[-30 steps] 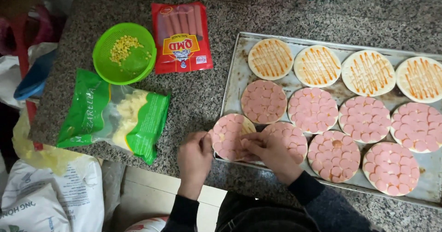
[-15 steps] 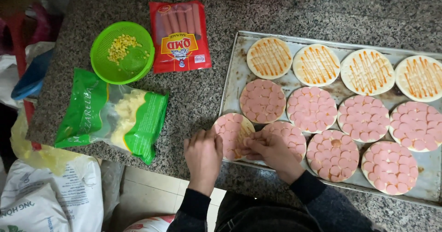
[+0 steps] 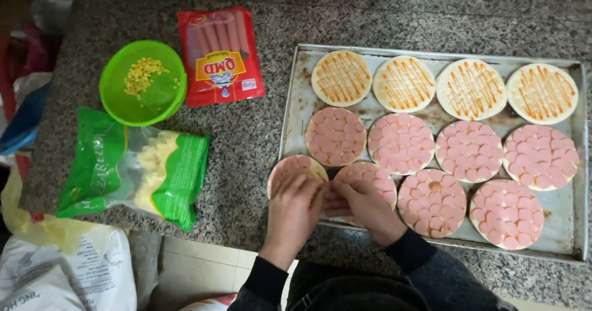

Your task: The person places sliced sausage pieces onto small round pizza bases arranged on a metal baking tray. The bases already have sauce and cheese applied. The person works methodically across the tray, covering each base with overlapping sausage slices.

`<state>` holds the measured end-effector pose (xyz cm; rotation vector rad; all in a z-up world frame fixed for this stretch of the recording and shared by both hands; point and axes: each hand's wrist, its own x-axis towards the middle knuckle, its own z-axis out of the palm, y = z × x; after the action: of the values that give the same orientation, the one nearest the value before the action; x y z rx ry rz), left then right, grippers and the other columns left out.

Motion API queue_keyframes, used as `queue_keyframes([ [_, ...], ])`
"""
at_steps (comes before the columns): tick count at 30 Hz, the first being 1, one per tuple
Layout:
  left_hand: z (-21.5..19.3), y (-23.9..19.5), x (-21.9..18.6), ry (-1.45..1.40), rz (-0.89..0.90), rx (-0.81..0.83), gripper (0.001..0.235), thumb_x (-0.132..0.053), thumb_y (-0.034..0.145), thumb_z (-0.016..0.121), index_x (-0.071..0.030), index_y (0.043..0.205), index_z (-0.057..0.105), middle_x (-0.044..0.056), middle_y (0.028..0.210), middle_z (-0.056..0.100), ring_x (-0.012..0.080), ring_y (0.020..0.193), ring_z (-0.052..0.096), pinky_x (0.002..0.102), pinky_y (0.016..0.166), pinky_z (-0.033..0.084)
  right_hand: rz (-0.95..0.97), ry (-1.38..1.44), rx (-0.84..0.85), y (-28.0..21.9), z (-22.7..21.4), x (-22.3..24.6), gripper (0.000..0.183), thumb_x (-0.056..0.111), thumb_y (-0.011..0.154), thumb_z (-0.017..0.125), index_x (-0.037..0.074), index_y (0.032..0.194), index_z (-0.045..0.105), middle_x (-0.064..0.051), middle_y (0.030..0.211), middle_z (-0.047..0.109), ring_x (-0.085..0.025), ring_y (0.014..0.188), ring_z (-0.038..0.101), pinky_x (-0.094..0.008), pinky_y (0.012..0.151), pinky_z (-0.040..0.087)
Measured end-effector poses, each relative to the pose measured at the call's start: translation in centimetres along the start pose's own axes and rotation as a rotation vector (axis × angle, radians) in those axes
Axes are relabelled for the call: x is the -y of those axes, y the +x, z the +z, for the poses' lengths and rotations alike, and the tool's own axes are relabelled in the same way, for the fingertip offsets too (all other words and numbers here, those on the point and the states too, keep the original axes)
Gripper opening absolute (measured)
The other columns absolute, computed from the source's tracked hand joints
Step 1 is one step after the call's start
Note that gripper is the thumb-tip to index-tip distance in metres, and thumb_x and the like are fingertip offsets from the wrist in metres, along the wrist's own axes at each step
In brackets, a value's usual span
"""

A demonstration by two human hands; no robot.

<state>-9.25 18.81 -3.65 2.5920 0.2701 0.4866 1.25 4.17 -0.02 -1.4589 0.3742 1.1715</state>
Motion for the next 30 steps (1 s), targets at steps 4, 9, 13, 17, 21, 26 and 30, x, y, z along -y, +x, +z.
queue_keyframes([
  [4,0.0,1.3,1.3,-0.117,-0.09,-0.026,0.011,-0.026,0.094,0.086,-0.017,0.091,0.083,0.008,0.097,0.081,0.0395,0.099,0.077,0.048,0.092,0.061,-0.013,0.026,-0.042,-2.2,-0.4,1.8,0.037,0.024,0.111,0.071,-0.006,0.13,0.082,-0.03,0.103,0.088,-0.041,0.092,0.088,-0.05,0.077,0.073],
  [9,1.5,2.6,3.3,0.003,-0.186,0.047,0.009,-0.029,0.096,0.081,-0.022,0.101,0.085,0.002,0.099,0.079,0.0325,0.099,0.077,0.047,0.091,0.058,-0.039,0.135,-0.05,-2.6,-2.0,2.1,0.039,0.015,0.116,0.058,-0.011,0.136,0.078,-0.037,0.118,0.085,-0.049,0.105,0.085,-0.058,0.09,0.071],
  [13,3.7,3.2,3.9,0.056,-0.092,0.174,0.01,-0.037,0.094,0.082,-0.027,0.092,0.081,-0.004,0.095,0.077,0.0258,0.1,0.076,0.044,0.096,0.055,-0.051,0.17,-0.058,-2.5,-2.8,1.8,0.038,0.014,0.116,0.06,-0.014,0.135,0.076,-0.043,0.121,0.083,-0.054,0.108,0.083,-0.064,0.093,0.069],
  [17,4.1,3.5,4.2,0.188,-0.082,0.177,0.015,-0.036,0.097,0.077,-0.022,0.091,0.077,0.0,0.092,0.073,0.0267,0.098,0.073,0.043,0.093,0.05,-0.035,0.187,-0.044,-1.3,-3.8,0.8,0.038,0.016,0.116,0.06,-0.013,0.135,0.078,-0.04,0.123,0.084,-0.052,0.108,0.084,-0.061,0.092,0.07],
  [21,4.8,3.7,4.1,0.281,-0.078,0.108,0.015,-0.033,0.092,0.079,-0.02,0.085,0.074,0.002,0.087,0.07,0.0269,0.097,0.072,0.043,0.09,0.048,-0.03,0.197,-0.047,-0.6,-4.4,-0.4,0.039,0.015,0.116,0.061,-0.014,0.135,0.076,-0.04,0.123,0.084,-0.053,0.107,0.084,-0.061,0.091,0.07],
  [26,4.5,3.6,3.5,0.308,-0.061,0.049,0.015,-0.03,0.09,0.079,-0.019,0.084,0.072,0.003,0.086,0.069,0.0272,0.094,0.071,0.044,0.088,0.048,-0.03,0.17,-0.045,-0.5,-4.8,-0.5,0.038,0.016,0.116,0.061,-0.012,0.134,0.078,-0.037,0.123,0.085,-0.05,0.108,0.085,-0.059,0.092,0.071],
  [30,2.5,4.2,2.1,0.304,-0.047,-0.032,0.015,-0.029,0.089,0.082,-0.019,0.086,0.072,0.002,0.088,0.069,0.0262,0.095,0.071,0.042,0.087,0.05,-0.045,0.182,-0.049,-0.6,-4.7,-0.4,0.037,0.015,0.116,0.06,-0.014,0.132,0.078,-0.039,0.122,0.084,-0.052,0.106,0.084,-0.06,0.092,0.071],
])
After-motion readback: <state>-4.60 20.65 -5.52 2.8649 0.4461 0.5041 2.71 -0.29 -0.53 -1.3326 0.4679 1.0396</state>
